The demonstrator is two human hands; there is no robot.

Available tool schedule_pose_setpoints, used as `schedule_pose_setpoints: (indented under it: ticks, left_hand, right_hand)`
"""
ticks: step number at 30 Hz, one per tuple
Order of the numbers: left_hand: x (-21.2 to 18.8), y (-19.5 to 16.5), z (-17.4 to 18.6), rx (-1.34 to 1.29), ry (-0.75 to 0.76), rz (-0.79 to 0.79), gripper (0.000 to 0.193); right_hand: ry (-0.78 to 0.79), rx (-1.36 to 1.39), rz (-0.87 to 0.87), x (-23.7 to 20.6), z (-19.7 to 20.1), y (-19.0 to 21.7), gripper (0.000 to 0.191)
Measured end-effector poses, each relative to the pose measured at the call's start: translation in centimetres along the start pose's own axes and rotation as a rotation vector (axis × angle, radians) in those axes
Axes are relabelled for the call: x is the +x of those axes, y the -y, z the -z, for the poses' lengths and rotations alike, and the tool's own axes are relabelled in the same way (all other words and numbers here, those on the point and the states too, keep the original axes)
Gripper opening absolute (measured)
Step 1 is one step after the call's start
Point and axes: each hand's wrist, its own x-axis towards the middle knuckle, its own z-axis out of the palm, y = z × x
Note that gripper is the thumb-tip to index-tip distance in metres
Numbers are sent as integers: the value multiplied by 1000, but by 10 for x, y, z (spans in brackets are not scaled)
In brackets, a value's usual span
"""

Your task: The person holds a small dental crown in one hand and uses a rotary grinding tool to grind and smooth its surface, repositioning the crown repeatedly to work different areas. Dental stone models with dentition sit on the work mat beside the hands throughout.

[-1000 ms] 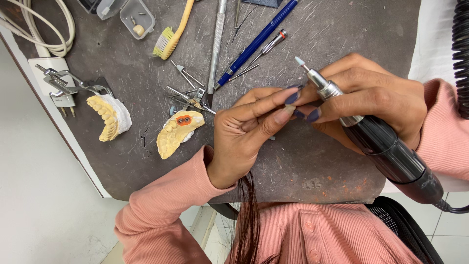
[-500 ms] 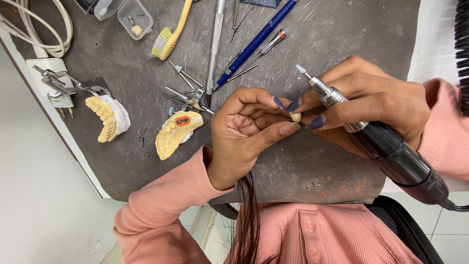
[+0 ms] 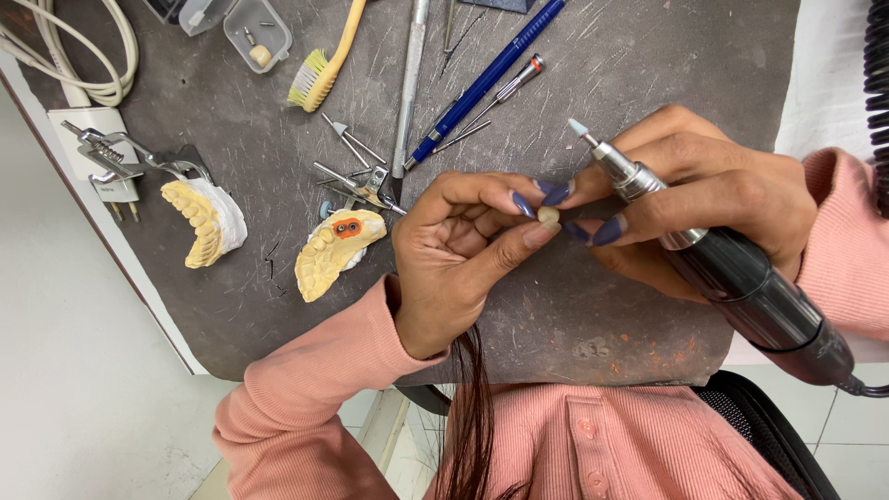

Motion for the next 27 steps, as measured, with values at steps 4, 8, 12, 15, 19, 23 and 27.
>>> schedule_pose_setpoints:
  ticks: [4,8,12,15,19,23,27]
  left_hand:
    - [-1,-4,0,99,16,-16,24]
    - [-3,-10,0,270,61,-104,29]
    - [-1,-16,2,420,99,-165,32]
    - [1,-20,2,498,123,-219,33]
    - [3,-24,-1,628,129,-277,36]
    - [9,-35,-1,785,207,-321,39]
    - [17,-48,4,898,367,-432,42]
  right_hand:
    - [-119,142,3,3,-3,1,28]
    - [-12,110,-50,-9,1,-4,29]
    - [79,113,-53,-22,9,-15,30]
    - [191,193,-113,-19,14,-21,29]
    - [267,263,-120,-2,11,-17,24]
    - [-105,122,74,8,-1,-9,29]
    - [-102,143,102,6,-10,-12,39]
